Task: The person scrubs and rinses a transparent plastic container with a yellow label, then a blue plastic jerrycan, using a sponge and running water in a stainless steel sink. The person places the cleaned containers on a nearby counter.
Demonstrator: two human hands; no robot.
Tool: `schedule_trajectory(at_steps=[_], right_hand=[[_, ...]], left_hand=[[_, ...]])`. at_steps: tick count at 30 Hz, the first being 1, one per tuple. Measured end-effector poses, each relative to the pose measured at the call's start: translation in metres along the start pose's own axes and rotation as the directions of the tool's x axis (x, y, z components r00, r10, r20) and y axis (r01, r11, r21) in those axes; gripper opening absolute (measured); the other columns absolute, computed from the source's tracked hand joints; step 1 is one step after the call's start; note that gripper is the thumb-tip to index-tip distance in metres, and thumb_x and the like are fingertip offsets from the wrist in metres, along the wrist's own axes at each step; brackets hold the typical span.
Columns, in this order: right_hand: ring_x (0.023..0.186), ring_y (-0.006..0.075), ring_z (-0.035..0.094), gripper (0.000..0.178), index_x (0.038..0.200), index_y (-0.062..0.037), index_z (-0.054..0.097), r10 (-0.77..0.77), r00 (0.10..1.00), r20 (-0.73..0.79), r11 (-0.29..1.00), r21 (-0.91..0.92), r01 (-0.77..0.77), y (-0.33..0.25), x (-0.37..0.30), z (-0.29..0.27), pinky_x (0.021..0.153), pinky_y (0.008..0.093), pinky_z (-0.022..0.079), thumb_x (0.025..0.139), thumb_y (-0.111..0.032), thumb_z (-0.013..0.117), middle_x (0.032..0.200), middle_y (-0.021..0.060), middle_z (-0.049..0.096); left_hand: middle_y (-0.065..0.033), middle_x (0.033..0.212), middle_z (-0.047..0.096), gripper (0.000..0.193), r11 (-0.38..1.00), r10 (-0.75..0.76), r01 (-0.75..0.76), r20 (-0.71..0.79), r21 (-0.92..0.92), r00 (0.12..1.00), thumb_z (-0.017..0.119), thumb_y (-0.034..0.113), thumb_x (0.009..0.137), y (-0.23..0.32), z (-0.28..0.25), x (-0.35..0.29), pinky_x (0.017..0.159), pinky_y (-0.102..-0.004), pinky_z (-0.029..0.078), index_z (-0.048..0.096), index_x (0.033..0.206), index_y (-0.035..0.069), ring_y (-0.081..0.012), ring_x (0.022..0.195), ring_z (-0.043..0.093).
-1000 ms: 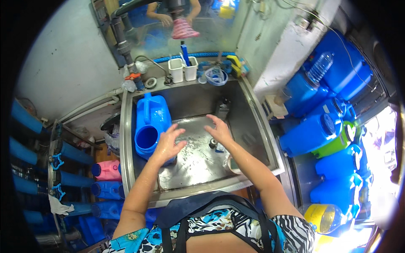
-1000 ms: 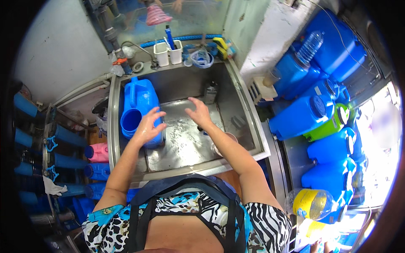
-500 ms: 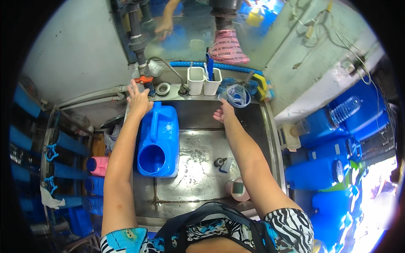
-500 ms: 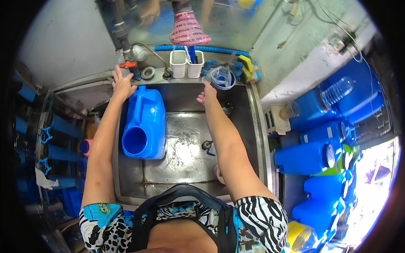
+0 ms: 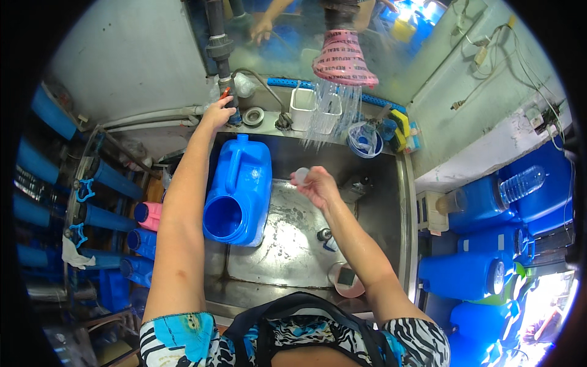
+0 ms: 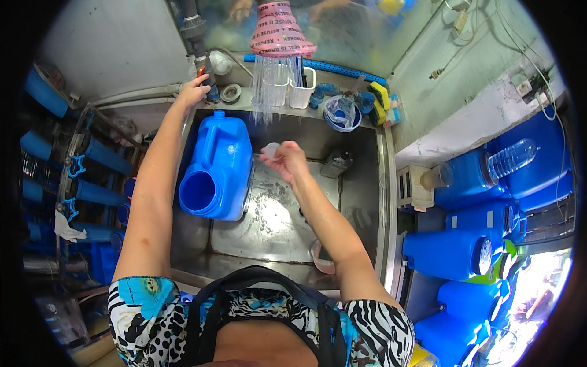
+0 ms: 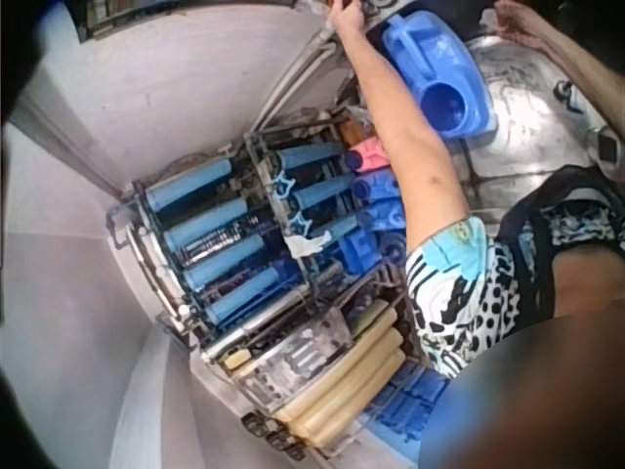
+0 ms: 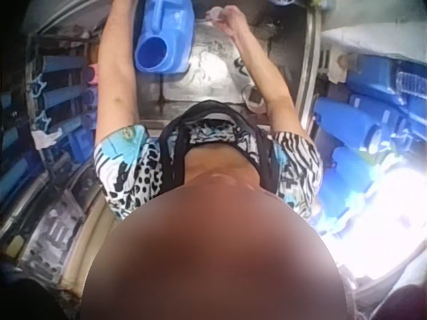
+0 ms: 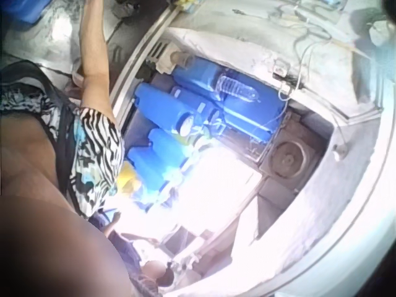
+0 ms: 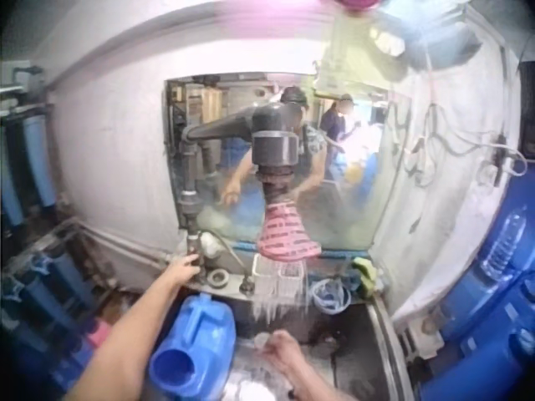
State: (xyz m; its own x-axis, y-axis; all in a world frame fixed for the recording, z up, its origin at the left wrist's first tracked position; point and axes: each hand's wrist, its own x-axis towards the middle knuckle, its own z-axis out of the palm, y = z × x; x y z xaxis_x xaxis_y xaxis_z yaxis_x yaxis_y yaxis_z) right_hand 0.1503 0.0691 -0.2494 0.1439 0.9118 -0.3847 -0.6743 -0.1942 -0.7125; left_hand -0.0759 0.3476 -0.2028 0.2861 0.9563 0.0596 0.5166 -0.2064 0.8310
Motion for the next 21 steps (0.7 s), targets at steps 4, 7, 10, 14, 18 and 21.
schedule_trajectory(at_steps=[4,7,10,14,18,21], right_hand=[[0.082,0.0306,0.068,0.04,0.122,0.0033,0.044,0.036,0.984,0.174,0.998,0.044,-0.044,0.008,-0.035,0.033,0.065,0.0325,0.06,0.083,0.001,0.054,0.095,0.0239,0.063],[0.082,0.0284,0.068,0.042,0.127,0.0047,0.041,0.051,0.971,0.233,0.995,0.069,-0.069,0.004,-0.045,0.035,0.068,0.0313,0.059,0.087,0.0,0.052,0.1,0.0241,0.063],[0.085,0.0309,0.067,0.042,0.13,0.0051,0.041,0.087,0.981,0.174,0.987,0.117,-0.109,0.001,-0.056,0.032,0.073,0.034,0.058,0.089,-0.004,0.049,0.104,0.023,0.062],[0.098,0.0363,0.063,0.043,0.132,0.0062,0.039,0.099,0.982,0.16,0.975,0.183,-0.128,0.001,-0.077,0.042,0.082,0.0392,0.056,0.091,-0.007,0.043,0.121,0.0263,0.053],[0.108,0.038,0.057,0.048,0.137,0.0052,0.035,0.096,0.931,0.351,0.879,0.41,-0.245,-0.008,-0.091,0.048,0.09,0.043,0.053,0.091,-0.004,0.044,0.131,0.0257,0.046],[0.111,0.0363,0.057,0.049,0.137,0.0034,0.037,0.046,0.93,0.364,0.93,0.324,-0.172,-0.013,-0.094,0.037,0.093,0.0441,0.051,0.089,-0.003,0.048,0.128,0.022,0.051]], left_hand=[[-0.0137,0.125,0.057,0.045,0.897,-0.261,0.262,0.052,-0.355,0.964,0.065,0.025,0.081,-0.001,0.005,-0.01,0.095,-0.0513,0.037,0.06,0.126,0.021,-0.0291,0.116,0.049],[-0.0115,0.135,0.05,0.044,0.855,-0.318,0.306,0.043,-0.419,0.947,0.066,0.025,0.08,0.004,0.008,-0.009,0.096,-0.052,0.036,0.06,0.123,0.021,-0.0343,0.122,0.044],[-0.0136,0.142,0.041,0.042,0.644,-0.575,0.497,0.06,-0.582,0.816,0.063,0.03,0.084,0.011,0.01,-0.002,0.098,-0.0508,0.038,0.058,0.124,0.018,-0.043,0.131,0.031],[-0.0132,0.142,0.039,0.05,0.544,-0.586,0.518,0.143,-0.66,0.798,0.055,0.046,0.089,0.016,0.009,0.003,0.098,-0.0597,0.033,0.05,0.13,0.018,-0.0427,0.13,0.03],[-0.0063,0.135,0.046,0.049,0.422,-0.566,0.492,0.203,-0.761,0.799,0.051,0.054,0.09,0.018,0.007,0.011,0.099,-0.0671,0.026,0.053,0.126,0.021,-0.0287,0.127,0.036],[0.0036,0.128,0.052,0.037,0.446,-0.556,0.428,0.131,-0.786,0.821,0.061,0.046,0.088,0.017,0.008,0.02,0.099,-0.0698,0.023,0.06,0.116,0.023,-0.0165,0.12,0.044]])
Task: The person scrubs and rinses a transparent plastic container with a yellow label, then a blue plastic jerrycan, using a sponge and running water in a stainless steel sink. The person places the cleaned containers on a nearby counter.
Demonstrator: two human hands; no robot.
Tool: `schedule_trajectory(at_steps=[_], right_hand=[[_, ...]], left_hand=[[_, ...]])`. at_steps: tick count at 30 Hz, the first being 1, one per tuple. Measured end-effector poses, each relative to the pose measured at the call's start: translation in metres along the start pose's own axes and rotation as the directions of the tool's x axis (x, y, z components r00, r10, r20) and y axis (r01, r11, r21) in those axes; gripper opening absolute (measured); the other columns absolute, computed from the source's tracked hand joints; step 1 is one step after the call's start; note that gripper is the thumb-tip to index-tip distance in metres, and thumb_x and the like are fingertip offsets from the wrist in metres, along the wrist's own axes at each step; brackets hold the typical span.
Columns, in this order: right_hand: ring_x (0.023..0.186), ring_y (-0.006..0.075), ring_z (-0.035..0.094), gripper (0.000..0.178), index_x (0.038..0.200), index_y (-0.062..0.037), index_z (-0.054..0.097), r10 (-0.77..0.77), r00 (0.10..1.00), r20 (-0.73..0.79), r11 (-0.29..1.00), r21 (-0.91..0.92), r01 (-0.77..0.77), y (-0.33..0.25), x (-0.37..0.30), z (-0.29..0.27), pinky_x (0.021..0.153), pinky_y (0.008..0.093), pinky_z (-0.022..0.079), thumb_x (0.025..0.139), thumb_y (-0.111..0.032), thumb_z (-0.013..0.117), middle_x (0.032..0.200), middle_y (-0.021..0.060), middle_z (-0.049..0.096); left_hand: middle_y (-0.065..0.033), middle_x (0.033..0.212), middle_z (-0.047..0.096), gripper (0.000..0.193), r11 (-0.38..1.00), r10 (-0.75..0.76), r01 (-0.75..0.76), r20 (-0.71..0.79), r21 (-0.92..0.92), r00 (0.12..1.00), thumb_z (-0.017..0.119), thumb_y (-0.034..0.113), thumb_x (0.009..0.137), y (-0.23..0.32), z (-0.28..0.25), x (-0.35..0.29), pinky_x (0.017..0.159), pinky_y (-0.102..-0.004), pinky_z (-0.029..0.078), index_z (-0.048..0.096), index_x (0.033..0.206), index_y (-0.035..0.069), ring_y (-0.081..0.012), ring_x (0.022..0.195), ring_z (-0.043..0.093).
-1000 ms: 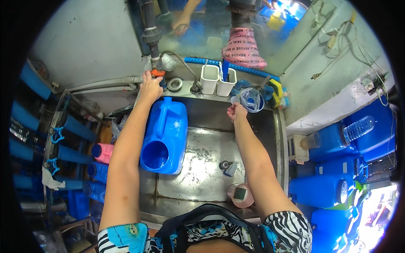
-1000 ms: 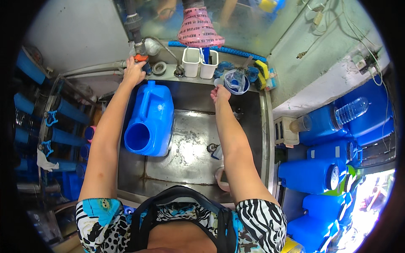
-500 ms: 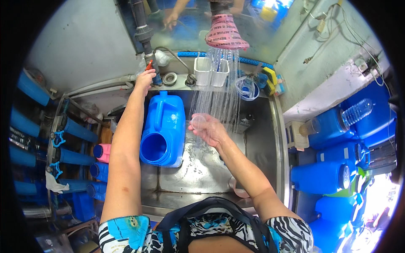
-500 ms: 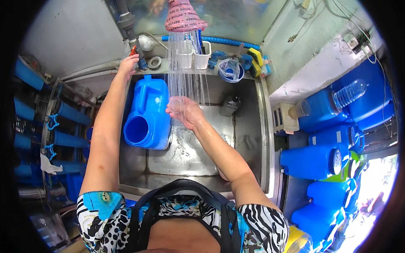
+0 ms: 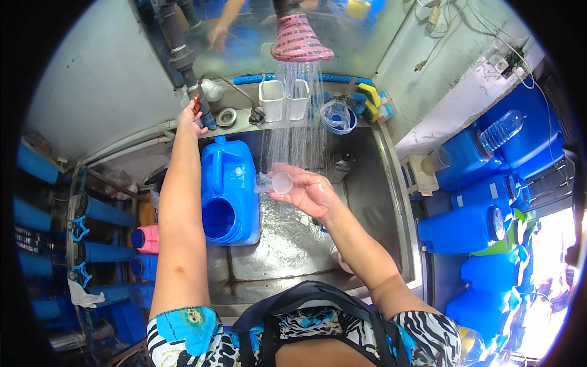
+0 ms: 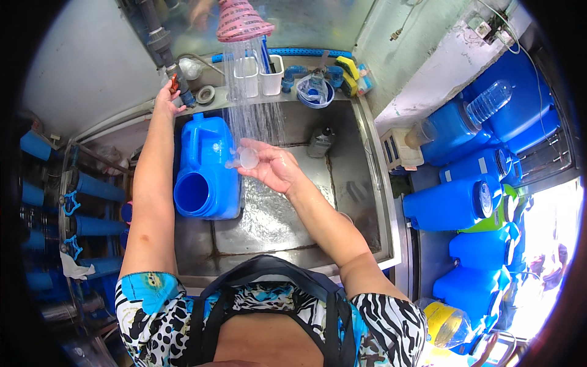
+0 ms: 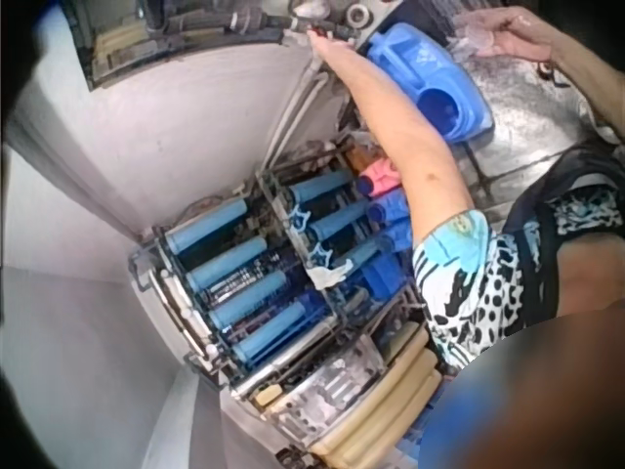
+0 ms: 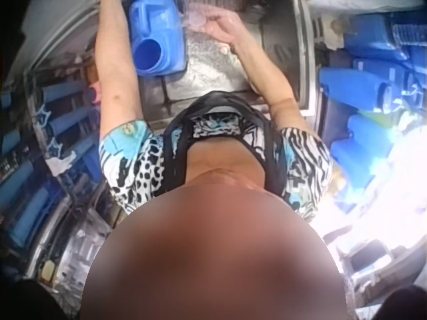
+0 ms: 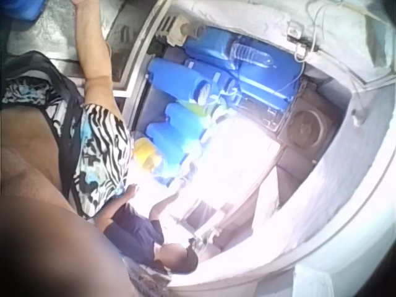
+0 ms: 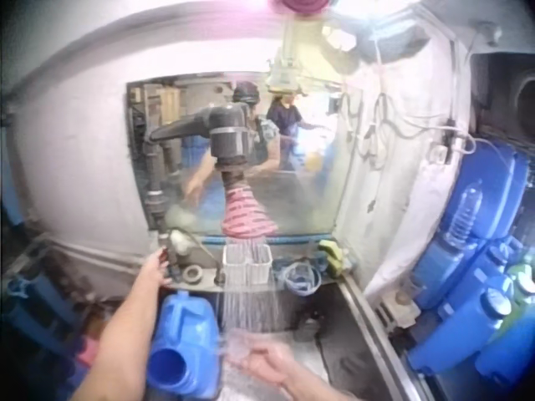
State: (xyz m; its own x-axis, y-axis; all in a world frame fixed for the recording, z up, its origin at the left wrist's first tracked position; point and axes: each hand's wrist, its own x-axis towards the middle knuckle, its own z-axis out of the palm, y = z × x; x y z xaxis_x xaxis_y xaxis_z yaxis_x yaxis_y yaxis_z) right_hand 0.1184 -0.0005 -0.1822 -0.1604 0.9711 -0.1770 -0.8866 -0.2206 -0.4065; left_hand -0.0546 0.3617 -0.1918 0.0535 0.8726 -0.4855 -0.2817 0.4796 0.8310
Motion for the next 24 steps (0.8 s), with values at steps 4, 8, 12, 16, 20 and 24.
schedule_trajectory(at_steps=[4,8,12,16,20,24], right_hand=[[0.106,0.0287,0.06,0.048,0.129,0.0002,0.05,-0.123,0.963,-0.24,0.853,-0.522,-0.021,-0.004,-0.014,-0.038,0.092,0.0426,0.051,0.083,-0.005,0.06,0.124,0.0161,0.055],[0.098,0.0274,0.064,0.042,0.116,-0.0083,0.065,-0.316,0.897,-0.31,0.244,-0.94,-0.239,-0.007,-0.031,-0.109,0.089,0.0368,0.052,0.074,-0.008,0.072,0.117,0.0165,0.061],[0.094,0.0325,0.064,0.041,0.107,-0.0138,0.07,-0.422,0.838,-0.347,-0.268,-0.835,-0.481,0.008,-0.033,-0.199,0.087,0.0383,0.051,0.067,-0.007,0.072,0.11,0.0208,0.061],[0.09,0.0364,0.064,0.031,0.101,-0.0124,0.071,-0.541,0.772,-0.335,-0.371,-0.729,-0.576,0.036,-0.034,-0.26,0.083,0.0432,0.052,0.071,-0.005,0.063,0.103,0.0228,0.06],[0.098,0.0394,0.059,0.018,0.09,-0.0053,0.069,-0.429,0.828,-0.361,-0.408,-0.74,-0.534,0.053,-0.037,-0.277,0.08,0.0433,0.053,0.078,-0.006,0.056,0.105,0.0213,0.059],[0.104,0.0365,0.055,0.018,0.086,-0.0041,0.071,-0.354,0.884,-0.305,-0.553,-0.694,-0.461,0.057,-0.037,-0.274,0.082,0.042,0.053,0.078,-0.007,0.055,0.106,0.0183,0.06]], left_hand=[[-0.0112,0.121,0.055,0.058,0.921,0.255,-0.194,-0.145,0.339,0.956,0.075,0.039,0.077,-0.009,0.0,0.009,0.099,-0.0475,0.038,0.058,0.116,-0.001,-0.0262,0.114,0.051],[-0.0261,0.126,0.049,0.074,0.646,0.554,-0.274,-0.19,0.712,0.811,0.078,0.039,0.072,-0.018,-0.004,0.012,0.099,-0.0389,0.042,0.054,0.117,-0.014,-0.0367,0.118,0.048],[-0.0296,0.135,0.038,0.071,0.581,0.67,-0.239,-0.291,0.778,0.683,0.077,0.038,0.071,-0.039,0.015,-0.008,0.103,-0.0484,0.036,0.055,0.115,-0.013,-0.0427,0.125,0.039],[-0.0205,0.11,0.048,0.049,0.158,0.943,-0.658,0.085,0.736,0.321,0.067,0.018,0.072,-0.118,0.08,-0.072,0.097,-0.0472,0.034,0.046,0.112,-0.003,-0.0363,0.108,0.044],[-0.015,0.112,0.056,0.031,0.162,0.752,-0.941,0.58,0.298,0.313,0.068,0.013,0.071,-0.163,0.169,-0.136,0.089,-0.0375,0.044,0.062,0.1,0.004,-0.0281,0.102,0.055],[-0.0185,0.126,0.053,0.032,0.092,0.648,-0.967,0.724,0.237,0.239,0.068,0.019,0.073,-0.158,0.253,-0.156,0.088,-0.0357,0.046,0.067,0.103,0.007,-0.0286,0.101,0.059]])
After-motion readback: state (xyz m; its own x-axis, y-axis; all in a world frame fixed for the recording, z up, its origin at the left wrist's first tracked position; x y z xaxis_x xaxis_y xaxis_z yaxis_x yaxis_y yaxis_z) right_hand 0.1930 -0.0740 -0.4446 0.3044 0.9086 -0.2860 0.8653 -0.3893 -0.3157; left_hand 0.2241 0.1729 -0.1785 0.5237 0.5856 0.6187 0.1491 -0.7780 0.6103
